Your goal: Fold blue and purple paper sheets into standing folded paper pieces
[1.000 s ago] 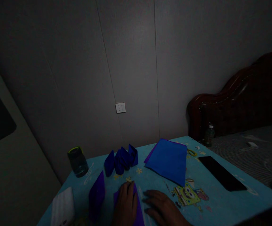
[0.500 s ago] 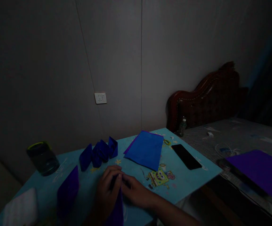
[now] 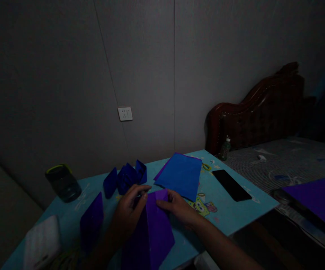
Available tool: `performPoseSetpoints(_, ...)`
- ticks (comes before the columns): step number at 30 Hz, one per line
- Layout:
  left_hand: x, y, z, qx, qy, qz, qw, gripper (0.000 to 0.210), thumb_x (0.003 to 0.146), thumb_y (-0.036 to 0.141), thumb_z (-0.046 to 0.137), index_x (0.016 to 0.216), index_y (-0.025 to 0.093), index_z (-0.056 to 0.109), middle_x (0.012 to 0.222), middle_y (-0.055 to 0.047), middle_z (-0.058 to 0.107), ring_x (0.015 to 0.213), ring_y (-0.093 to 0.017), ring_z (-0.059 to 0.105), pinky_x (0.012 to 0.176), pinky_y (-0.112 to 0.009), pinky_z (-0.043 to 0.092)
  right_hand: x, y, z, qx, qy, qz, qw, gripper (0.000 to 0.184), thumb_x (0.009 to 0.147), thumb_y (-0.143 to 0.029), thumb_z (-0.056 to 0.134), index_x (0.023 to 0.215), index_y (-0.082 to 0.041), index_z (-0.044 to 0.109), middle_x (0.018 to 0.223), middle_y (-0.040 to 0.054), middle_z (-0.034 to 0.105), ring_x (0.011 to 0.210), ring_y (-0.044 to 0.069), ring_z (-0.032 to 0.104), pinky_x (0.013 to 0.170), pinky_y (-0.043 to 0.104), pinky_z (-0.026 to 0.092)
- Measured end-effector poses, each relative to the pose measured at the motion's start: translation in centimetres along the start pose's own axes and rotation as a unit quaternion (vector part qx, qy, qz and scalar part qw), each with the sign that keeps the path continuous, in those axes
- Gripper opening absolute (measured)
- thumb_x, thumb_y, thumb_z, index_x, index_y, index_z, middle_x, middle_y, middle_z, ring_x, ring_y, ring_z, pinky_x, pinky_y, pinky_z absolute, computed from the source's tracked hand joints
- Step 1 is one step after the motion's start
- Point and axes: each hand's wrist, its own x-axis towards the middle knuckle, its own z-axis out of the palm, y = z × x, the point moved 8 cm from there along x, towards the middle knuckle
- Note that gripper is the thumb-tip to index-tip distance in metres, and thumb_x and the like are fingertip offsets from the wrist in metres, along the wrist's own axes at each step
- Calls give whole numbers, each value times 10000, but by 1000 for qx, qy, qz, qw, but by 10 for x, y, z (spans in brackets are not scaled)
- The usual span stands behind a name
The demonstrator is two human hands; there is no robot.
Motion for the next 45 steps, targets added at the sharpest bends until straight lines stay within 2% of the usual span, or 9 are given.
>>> performPoseSetpoints(4,10,-30,10,137,-28,17,990,250,949,317,489,1105,226,661,984,-51,671,962,-227,655,890,-376,522,4,1,-24,-101,23,-22,994,405,764,-470,772,1003,-178,627,909,32,745,813,209,705,796,368,547)
performPoseSetpoints(8,3,-53,44,321,-64,82,941,315,933,154,467,1198,183,634,1180,-129,647,1118,-284,611,961,-461,504,14,3,-52,-391,106,-97,909,192,862,-333,634,964,-172,617,931,47,725,825,207,670,739,325,531)
performPoseSetpoints(14,-31,-75,91,406,-221,172,870,279,924,103,542,1164,190,656,1186,-87,685,1096,-262,634,962,-436,519,23,23,-67,-512,145,-101,841,134,883,-231,565,987,-159,611,817,67,675,766,240,620,772,391,483)
performPoseSetpoints(17,-32,-81,90,390,-229,151,879,285,936,138,562,1205,195,639,1194,-69,687,1113,-254,627,974,-426,518,19,25,-57,-548,94,-127,822,142,886,-171,555,1003,-169,634,965,109,692,930,271,620,881,425,460)
performPoseSetpoints(20,-30,-80,85,359,-214,134,898,247,941,149,559,1160,211,655,1185,-52,689,1118,-243,625,983,-414,516,7,26,-28,-605,-41,-198,770,216,889,-122,564,1073,-190,655,1178,113,670,1109,266,579,984,425,429)
performPoseSetpoints(25,-30,-82,79,331,-189,98,919,305,934,143,525,1222,195,614,1284,-79,651,1179,-238,608,1035,-409,497,-8,26,-1,-677,-126,-187,701,291,976,-350,556,1200,-198,661,1229,127,661,1098,270,591,975,439,466)
performPoseSetpoints(30,-32,-92,85,313,-216,93,920,618,829,5,430,1432,135,450,1535,-116,447,1428,-236,385,1169,-411,363,-17,26,2,-680,-130,-148,706,393,987,-320,517,1352,-193,586,1390,145,598,1203,308,576,1037,487,451)
performPoseSetpoints(36,-31,-99,90,302,-237,89,919,608,819,6,422,1412,123,494,1534,-126,450,1435,-229,376,1172,-390,355,-43,29,-7,-650,-134,-81,744,458,1002,-303,466,1433,-159,522,1487,148,498,1384,301,459,1180,485,322)
performPoseSetpoints(45,-28,-99,35,472,-83,25,877,507,921,341,560,1384,137,528,1337,-203,613,1292,-391,509,1074,-562,380,-21,9,-6,-627,-170,-115,752,299,971,-193,518,1213,-216,691,1172,100,726,1106,230,646,989,361,474)
